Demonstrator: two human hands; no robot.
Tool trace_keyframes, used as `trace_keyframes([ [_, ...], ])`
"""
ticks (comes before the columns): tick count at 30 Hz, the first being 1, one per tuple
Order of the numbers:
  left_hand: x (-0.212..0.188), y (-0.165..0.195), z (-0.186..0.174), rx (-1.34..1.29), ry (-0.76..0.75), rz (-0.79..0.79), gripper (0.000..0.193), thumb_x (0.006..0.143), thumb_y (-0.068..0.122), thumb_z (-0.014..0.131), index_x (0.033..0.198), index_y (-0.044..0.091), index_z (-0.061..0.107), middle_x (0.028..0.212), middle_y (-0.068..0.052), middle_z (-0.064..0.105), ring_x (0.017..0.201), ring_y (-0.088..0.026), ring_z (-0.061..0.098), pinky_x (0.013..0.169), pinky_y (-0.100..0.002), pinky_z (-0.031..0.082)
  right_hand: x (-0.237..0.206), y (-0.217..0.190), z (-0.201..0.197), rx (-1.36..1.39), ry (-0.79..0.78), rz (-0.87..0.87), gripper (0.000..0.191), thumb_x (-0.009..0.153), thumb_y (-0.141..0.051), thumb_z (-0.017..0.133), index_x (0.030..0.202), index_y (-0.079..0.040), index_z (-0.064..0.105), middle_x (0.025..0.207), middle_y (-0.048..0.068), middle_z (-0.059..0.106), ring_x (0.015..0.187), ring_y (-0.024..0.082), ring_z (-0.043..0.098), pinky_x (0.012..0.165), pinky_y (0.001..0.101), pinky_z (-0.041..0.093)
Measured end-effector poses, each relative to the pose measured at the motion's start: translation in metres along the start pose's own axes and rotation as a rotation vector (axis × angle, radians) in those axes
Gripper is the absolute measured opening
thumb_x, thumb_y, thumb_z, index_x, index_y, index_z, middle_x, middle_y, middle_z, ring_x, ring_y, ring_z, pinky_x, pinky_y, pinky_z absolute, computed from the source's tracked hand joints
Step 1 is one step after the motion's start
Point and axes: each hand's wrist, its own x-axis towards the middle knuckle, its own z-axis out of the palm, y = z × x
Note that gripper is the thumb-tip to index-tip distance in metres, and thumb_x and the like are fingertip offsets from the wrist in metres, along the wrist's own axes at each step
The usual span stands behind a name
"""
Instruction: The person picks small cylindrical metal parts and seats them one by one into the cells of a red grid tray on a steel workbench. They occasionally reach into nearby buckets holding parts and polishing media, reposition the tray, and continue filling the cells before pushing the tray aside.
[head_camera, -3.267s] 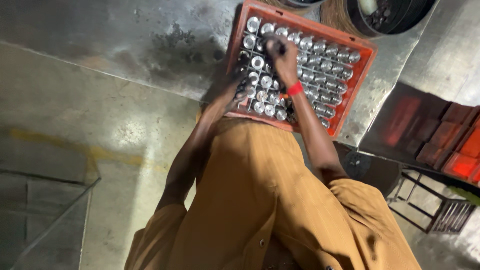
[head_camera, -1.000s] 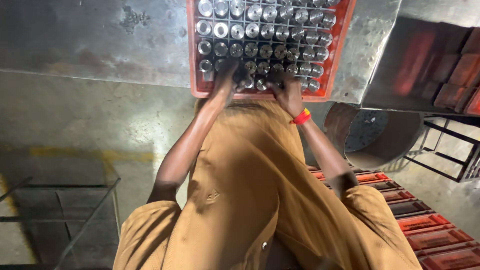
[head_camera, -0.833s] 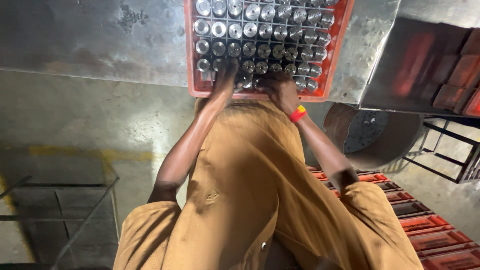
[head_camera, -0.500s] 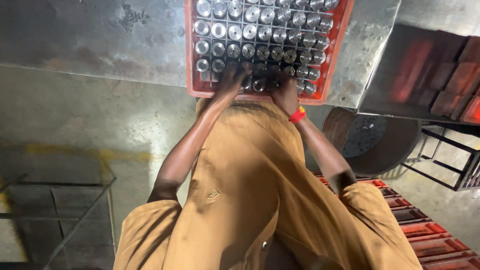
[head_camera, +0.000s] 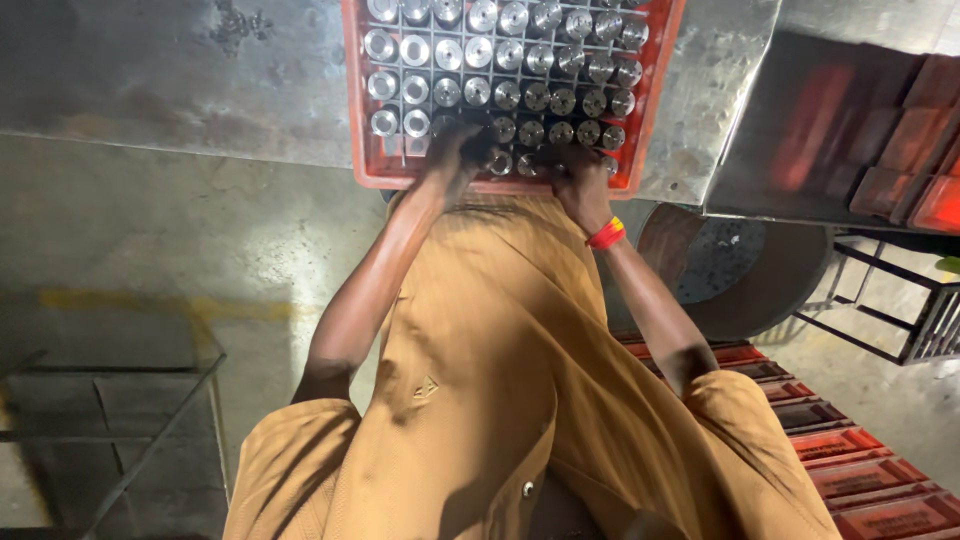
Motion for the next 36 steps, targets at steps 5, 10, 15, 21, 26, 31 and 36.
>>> trace_keyframes([
  [5, -0.004, -0.006, -0.004, 0.320, -0.164, 0.179, 0.019, 0.106, 0.021, 0.051, 0.110, 0.003, 0.055, 0.079, -0.010, 0.067, 0.052, -0.017, 0.058, 0.042, -0.031, 0.040, 0.010, 0.006, 0.010, -0.131, -0.024, -0.267, 0.011, 0.088, -0.015, 0.077, 0.095, -0.008, 0.080, 0.094, 0.011, 0.076, 0.085, 0.035, 0.069, 0.078, 0.0453, 0.053],
  [10, -0.007, -0.014, 0.003, 0.620, -0.129, 0.288, 0.028, 0.110, 0.035, 0.045, 0.111, 0.007, 0.052, 0.062, -0.002, 0.058, 0.039, -0.010, 0.045, 0.033, -0.029, 0.030, 0.011, -0.001, 0.005, 0.132, 0.015, -0.095, 0.019, 0.085, -0.006, 0.076, 0.104, -0.006, 0.079, 0.093, 0.009, 0.077, 0.080, 0.022, 0.070, 0.071, 0.0361, 0.055],
  [15, -0.001, -0.038, 0.015, 0.928, -0.200, 0.481, 0.030, 0.115, 0.036, 0.048, 0.116, 0.007, 0.056, 0.073, -0.002, 0.053, 0.050, -0.009, 0.045, 0.041, -0.029, 0.037, 0.004, -0.012, 0.004, 0.616, -0.063, 0.014, 0.026, 0.095, -0.003, 0.074, 0.120, -0.002, 0.070, 0.108, 0.006, 0.075, 0.091, 0.010, 0.071, 0.080, 0.0266, 0.060],
  [21, 0.008, -0.044, 0.028, 0.803, -0.142, 0.243, 0.031, 0.114, 0.032, 0.044, 0.114, 0.003, 0.055, 0.072, -0.007, 0.052, 0.050, -0.013, 0.044, 0.040, -0.030, 0.034, 0.002, 0.007, 0.008, 0.599, 0.053, 0.073, 0.021, 0.095, 0.000, 0.076, 0.116, -0.001, 0.073, 0.106, 0.005, 0.077, 0.091, 0.011, 0.072, 0.080, 0.0277, 0.060],
  [26, 0.001, -0.030, 0.018, 0.782, -0.083, 0.305, 0.020, 0.104, 0.019, 0.049, 0.122, 0.010, 0.054, 0.084, -0.003, 0.066, 0.059, -0.010, 0.059, 0.045, -0.026, 0.045, -0.010, 0.030, -0.013, 0.466, 0.052, 0.135, 0.010, 0.098, -0.003, 0.075, 0.108, -0.002, 0.074, 0.099, 0.008, 0.069, 0.089, 0.013, 0.060, 0.077, 0.0322, 0.051],
  [31, 0.001, -0.028, 0.007, 0.829, -0.107, 0.394, 0.011, 0.107, 0.013, 0.054, 0.114, 0.006, 0.059, 0.088, -0.001, 0.061, 0.063, -0.009, 0.055, 0.047, -0.026, 0.041, -0.003, 0.029, -0.019, -0.081, 0.039, -0.477, 0.015, 0.088, -0.013, 0.074, 0.101, -0.007, 0.076, 0.103, 0.010, 0.074, 0.096, 0.032, 0.069, 0.084, 0.0439, 0.055],
  [36, 0.001, -0.028, 0.002, 0.751, -0.148, 0.313, 0.012, 0.108, 0.011, 0.054, 0.113, 0.006, 0.063, 0.082, -0.003, 0.063, 0.062, -0.010, 0.055, 0.050, -0.025, 0.041, 0.015, 0.014, -0.018, -0.066, -0.009, -0.252, 0.011, 0.085, -0.015, 0.073, 0.092, -0.008, 0.078, 0.094, 0.010, 0.076, 0.085, 0.031, 0.070, 0.073, 0.0418, 0.054],
])
